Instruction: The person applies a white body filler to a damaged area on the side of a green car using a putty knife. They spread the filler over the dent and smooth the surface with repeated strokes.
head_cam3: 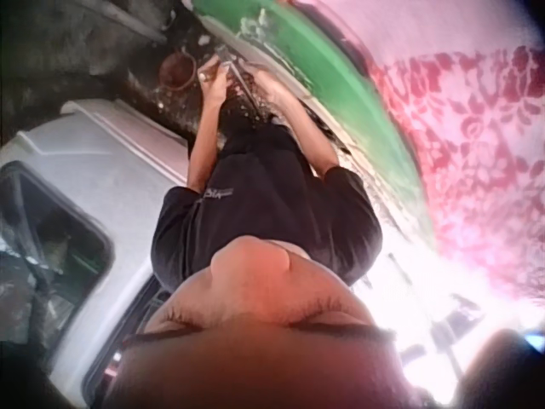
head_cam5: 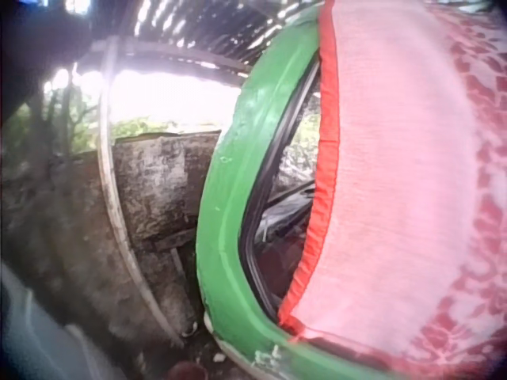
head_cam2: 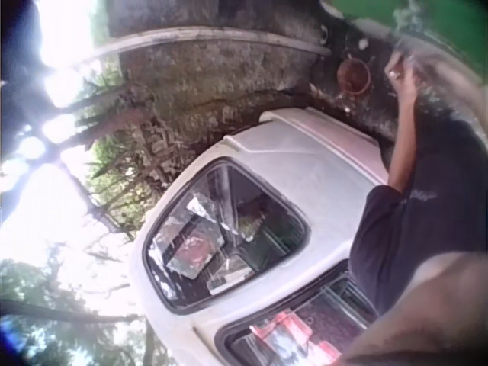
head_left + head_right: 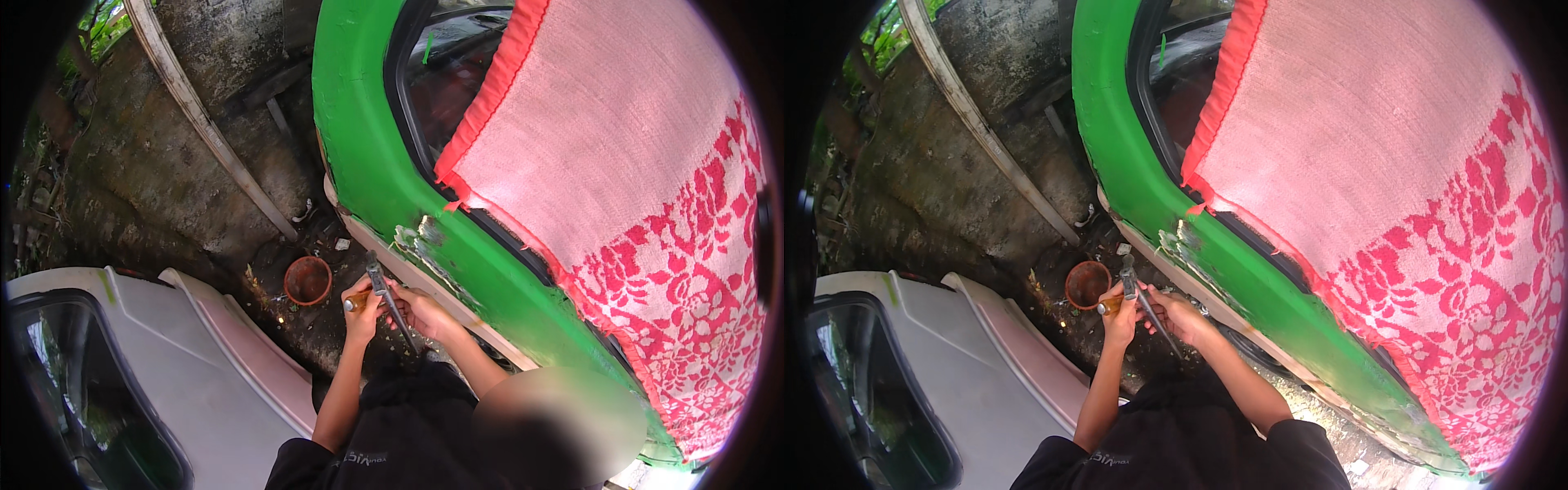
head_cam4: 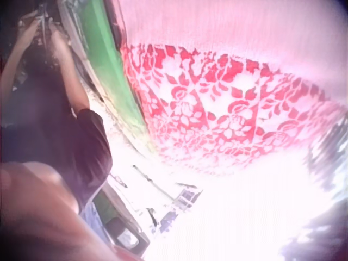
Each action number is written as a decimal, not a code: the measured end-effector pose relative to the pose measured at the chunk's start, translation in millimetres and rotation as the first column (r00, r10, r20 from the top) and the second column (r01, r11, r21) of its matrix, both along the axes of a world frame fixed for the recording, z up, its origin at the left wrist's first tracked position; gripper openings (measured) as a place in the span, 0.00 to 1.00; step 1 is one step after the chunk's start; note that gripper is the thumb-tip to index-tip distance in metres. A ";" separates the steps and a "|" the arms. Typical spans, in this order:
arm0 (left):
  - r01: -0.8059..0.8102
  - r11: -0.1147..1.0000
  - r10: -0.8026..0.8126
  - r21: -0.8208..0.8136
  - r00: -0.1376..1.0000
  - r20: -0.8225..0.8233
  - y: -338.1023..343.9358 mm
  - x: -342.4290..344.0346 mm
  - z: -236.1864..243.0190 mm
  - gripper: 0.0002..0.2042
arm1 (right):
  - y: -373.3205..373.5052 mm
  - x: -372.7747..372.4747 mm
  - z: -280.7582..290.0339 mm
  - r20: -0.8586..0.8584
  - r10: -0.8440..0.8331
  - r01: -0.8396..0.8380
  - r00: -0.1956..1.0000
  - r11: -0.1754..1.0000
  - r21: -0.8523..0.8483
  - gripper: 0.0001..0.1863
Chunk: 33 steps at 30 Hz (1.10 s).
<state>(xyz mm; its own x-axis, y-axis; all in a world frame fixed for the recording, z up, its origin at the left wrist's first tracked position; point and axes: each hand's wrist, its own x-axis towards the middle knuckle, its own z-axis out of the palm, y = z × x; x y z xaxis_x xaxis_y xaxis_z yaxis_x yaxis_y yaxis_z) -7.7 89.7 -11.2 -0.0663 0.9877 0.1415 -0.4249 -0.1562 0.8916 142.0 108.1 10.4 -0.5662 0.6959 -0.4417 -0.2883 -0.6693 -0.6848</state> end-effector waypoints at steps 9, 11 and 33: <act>-0.115 0.981 0.147 0.155 0.965 -0.216 -20.2 -16.5 7.7 0.07 | 2.1 -44.4 -40.8 -0.038 -0.117 0.101 0.992 0.952 -0.288 0.10; -0.151 0.980 0.182 0.132 0.947 -0.264 -25.8 -21.3 9.3 0.08 | 3.1 -50.9 -41.9 -0.052 -0.104 0.083 0.993 0.950 -0.302 0.10; -0.295 0.954 0.298 -0.043 0.932 0.207 -31.8 -32.7 -0.8 0.09 | 7.0 49.5 -57.8 0.685 -0.583 -0.574 0.438 0.405 0.712 0.37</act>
<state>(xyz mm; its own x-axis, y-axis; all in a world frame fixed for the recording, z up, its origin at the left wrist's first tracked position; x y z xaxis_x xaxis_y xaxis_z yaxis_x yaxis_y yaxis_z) -40.5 57.9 -12.0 -0.3831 0.9200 0.0824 -0.5371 -0.2944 0.7904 191.5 115.1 -47.4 -0.3412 0.9232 0.1768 0.7317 0.3789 -0.5666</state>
